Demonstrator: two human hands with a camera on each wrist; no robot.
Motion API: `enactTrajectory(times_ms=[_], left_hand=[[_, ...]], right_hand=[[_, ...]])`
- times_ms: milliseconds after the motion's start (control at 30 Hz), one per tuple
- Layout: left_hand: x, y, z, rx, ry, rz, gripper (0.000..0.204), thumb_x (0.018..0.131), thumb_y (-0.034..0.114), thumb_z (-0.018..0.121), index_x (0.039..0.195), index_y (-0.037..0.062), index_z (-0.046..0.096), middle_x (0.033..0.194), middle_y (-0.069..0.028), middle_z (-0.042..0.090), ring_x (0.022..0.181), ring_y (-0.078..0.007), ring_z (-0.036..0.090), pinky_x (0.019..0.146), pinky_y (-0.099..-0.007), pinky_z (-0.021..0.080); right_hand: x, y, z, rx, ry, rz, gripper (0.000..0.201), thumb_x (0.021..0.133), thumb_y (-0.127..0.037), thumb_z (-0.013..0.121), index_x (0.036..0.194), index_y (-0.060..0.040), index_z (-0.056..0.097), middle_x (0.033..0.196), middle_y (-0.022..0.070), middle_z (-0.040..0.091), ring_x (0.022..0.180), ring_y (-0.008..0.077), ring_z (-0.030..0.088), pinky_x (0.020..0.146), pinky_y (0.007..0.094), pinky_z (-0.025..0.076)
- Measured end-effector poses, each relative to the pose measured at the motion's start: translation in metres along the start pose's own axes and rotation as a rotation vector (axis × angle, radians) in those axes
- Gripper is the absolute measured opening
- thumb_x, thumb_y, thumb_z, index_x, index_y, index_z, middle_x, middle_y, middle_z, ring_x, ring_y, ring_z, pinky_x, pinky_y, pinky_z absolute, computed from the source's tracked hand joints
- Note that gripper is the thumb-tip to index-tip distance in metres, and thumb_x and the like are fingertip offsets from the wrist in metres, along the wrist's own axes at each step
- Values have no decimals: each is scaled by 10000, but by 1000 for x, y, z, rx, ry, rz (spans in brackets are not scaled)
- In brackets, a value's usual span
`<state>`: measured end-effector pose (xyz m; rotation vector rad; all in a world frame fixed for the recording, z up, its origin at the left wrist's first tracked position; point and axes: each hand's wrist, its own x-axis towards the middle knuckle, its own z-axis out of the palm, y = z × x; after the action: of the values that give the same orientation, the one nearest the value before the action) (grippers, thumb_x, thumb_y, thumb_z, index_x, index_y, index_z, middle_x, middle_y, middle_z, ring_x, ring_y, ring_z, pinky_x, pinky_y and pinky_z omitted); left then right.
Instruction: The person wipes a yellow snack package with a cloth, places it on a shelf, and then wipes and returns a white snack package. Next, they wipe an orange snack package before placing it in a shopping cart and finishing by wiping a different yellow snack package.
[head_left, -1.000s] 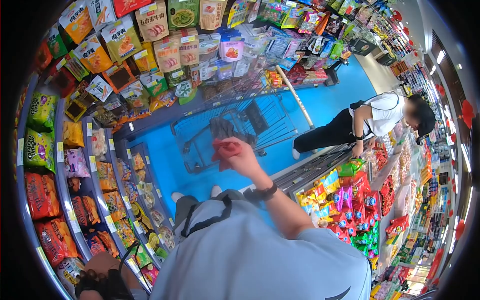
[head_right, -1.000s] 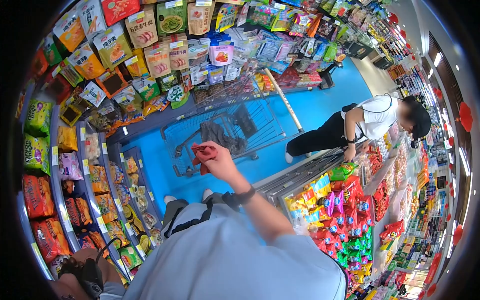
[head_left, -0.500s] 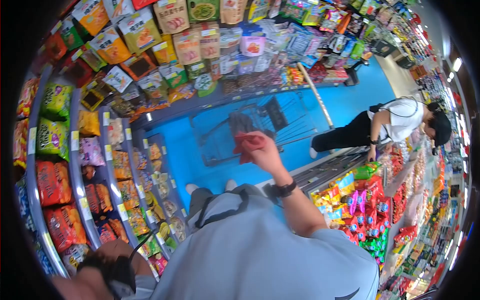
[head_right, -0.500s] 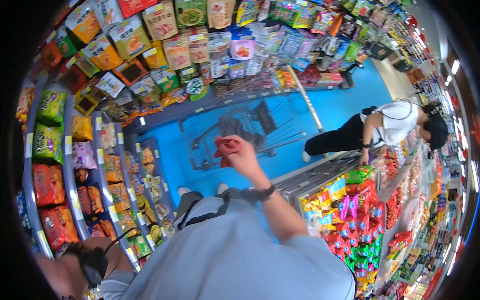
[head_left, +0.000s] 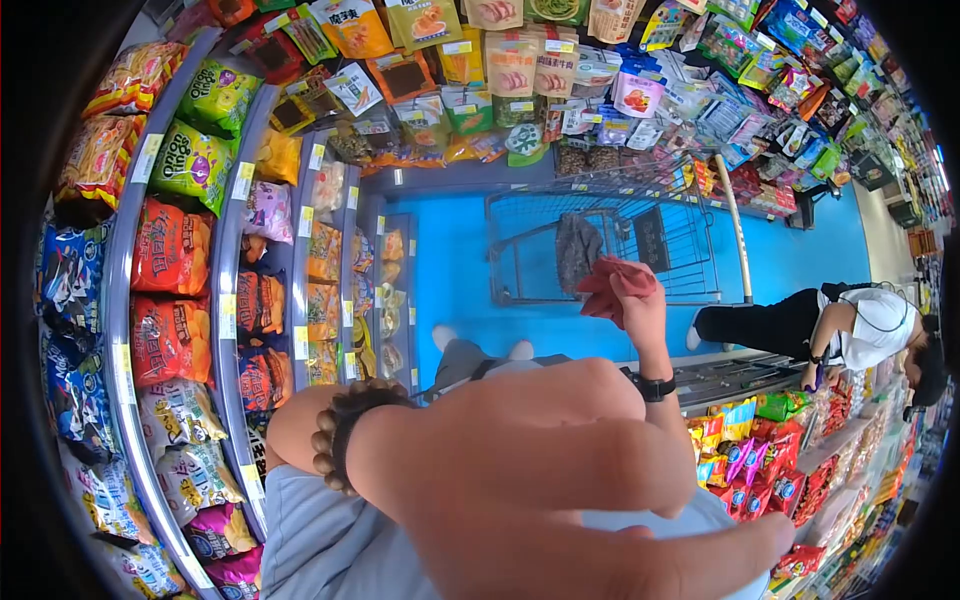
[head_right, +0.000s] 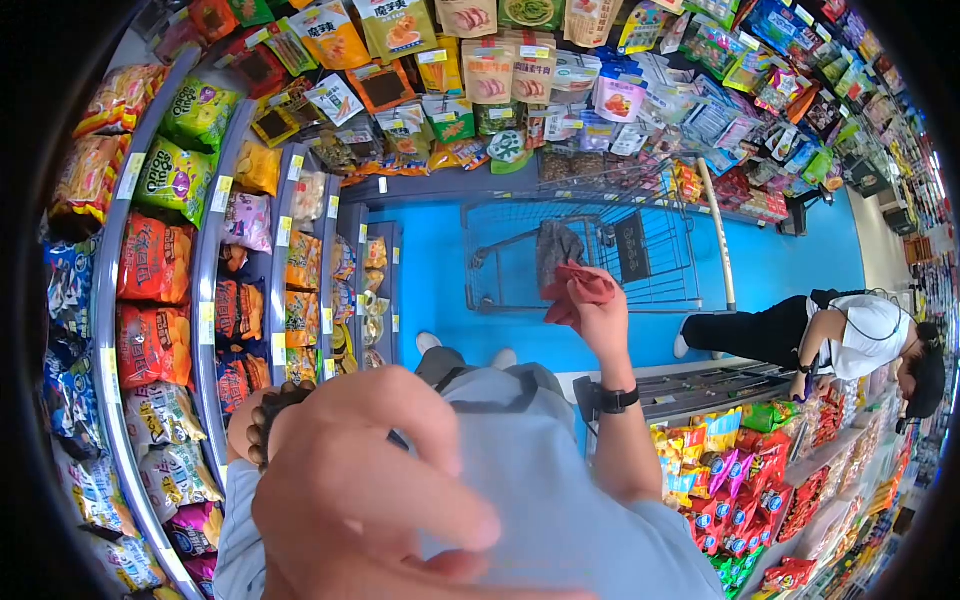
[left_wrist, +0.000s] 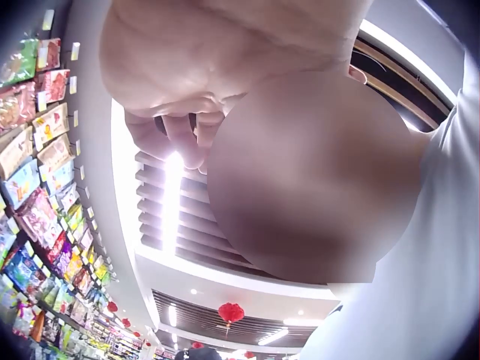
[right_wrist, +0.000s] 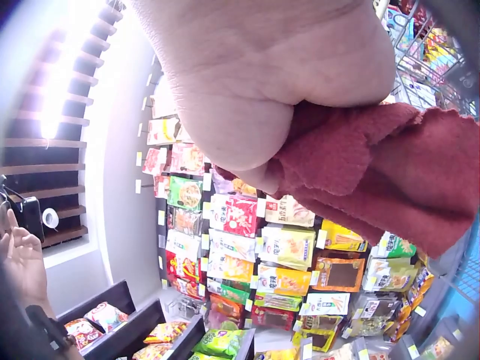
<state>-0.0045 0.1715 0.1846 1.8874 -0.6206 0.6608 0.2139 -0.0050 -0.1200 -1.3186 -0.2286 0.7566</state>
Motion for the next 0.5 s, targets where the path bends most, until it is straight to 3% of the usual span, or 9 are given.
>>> enactTrajectory(times_ms=[267, 367, 433, 500], left_hand=[[26, -40, -13, -47, -340, 72, 434, 837, 133, 809, 1266, 185, 782, 1085, -18, 750, 766, -189, 638, 681, -345, 500], [20, -92, -17, 65, -285, -74, 439, 826, 118, 818, 1262, 165, 790, 1114, -29, 773, 776, -196, 668, 704, -352, 530], [-4, -148, -15, 79, -142, -186, 367, 891, 113, 773, 1258, 104, 774, 1109, -66, 784, 897, -242, 731, 801, -368, 571], [-38, -206, -18, 55, -97, -445, 316, 945, 74, 724, 1259, 53, 755, 1121, -88, 788, 990, -236, 743, 869, -354, 577]], right_hand=[[3, -5, -13, -8, 65, -15, 284, 1072, -48, 604, 1340, 37, 564, 1012, 247, 775, 710, 291, 770, 603, 371, 625], [5, 4, -19, 35, 145, -51, 278, 1073, -46, 604, 1333, 45, 569, 1007, 250, 771, 709, 297, 774, 594, 367, 631], [4, -8, -21, 40, 151, -12, 273, 1074, -49, 604, 1328, 46, 573, 1006, 249, 772, 706, 299, 776, 588, 361, 631], [4, -8, -28, 64, 170, 8, 272, 1075, -63, 614, 1322, 45, 576, 1002, 242, 774, 702, 299, 778, 580, 354, 629]])
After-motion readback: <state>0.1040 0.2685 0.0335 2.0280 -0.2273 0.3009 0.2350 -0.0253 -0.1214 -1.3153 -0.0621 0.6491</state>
